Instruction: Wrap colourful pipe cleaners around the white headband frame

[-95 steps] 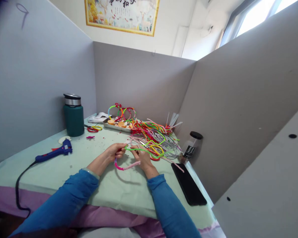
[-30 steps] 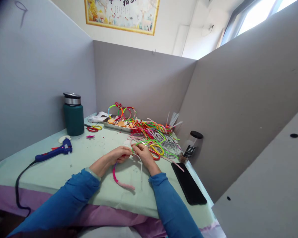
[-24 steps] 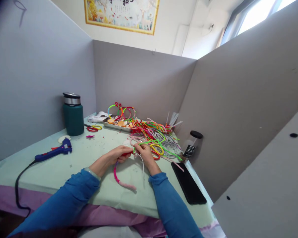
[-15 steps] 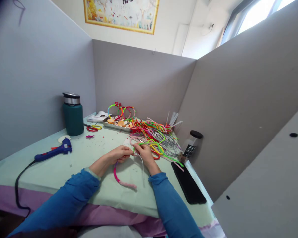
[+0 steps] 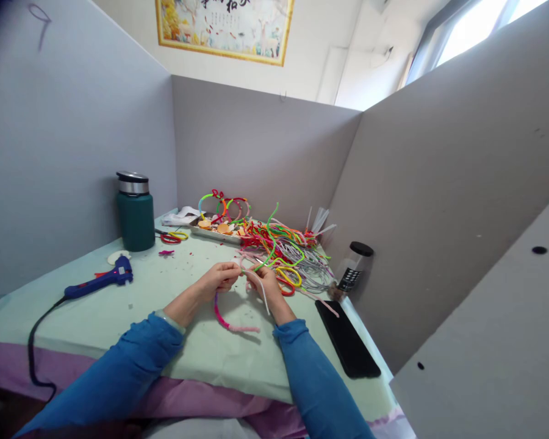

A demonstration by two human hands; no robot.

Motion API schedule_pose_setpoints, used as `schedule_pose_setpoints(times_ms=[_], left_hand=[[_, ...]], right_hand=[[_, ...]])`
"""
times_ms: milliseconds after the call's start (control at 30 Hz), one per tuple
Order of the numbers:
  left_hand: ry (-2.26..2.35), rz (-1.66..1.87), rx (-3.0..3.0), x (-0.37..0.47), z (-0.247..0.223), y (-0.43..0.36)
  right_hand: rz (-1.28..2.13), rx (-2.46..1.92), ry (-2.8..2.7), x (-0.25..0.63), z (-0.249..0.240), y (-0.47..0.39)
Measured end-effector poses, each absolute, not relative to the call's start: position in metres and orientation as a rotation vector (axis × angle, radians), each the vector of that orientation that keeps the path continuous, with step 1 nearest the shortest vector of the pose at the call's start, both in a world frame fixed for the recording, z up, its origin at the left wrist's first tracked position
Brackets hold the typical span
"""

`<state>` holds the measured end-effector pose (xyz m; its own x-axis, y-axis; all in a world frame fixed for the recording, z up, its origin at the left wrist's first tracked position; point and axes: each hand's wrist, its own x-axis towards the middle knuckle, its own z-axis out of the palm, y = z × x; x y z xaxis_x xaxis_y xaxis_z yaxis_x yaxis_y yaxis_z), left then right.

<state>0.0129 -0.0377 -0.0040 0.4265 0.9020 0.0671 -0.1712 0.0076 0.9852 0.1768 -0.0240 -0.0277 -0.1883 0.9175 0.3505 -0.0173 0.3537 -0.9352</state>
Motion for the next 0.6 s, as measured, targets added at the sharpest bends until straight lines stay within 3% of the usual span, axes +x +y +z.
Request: schedule_pose_setpoints(times_ms=[600], left_hand=[[0.742,1.058,1.139,0.0109,-0.0058,-0.0319]], right_hand=[[0.954,-0.855,-1.674,0.1803,-0.0194,-0.0357]])
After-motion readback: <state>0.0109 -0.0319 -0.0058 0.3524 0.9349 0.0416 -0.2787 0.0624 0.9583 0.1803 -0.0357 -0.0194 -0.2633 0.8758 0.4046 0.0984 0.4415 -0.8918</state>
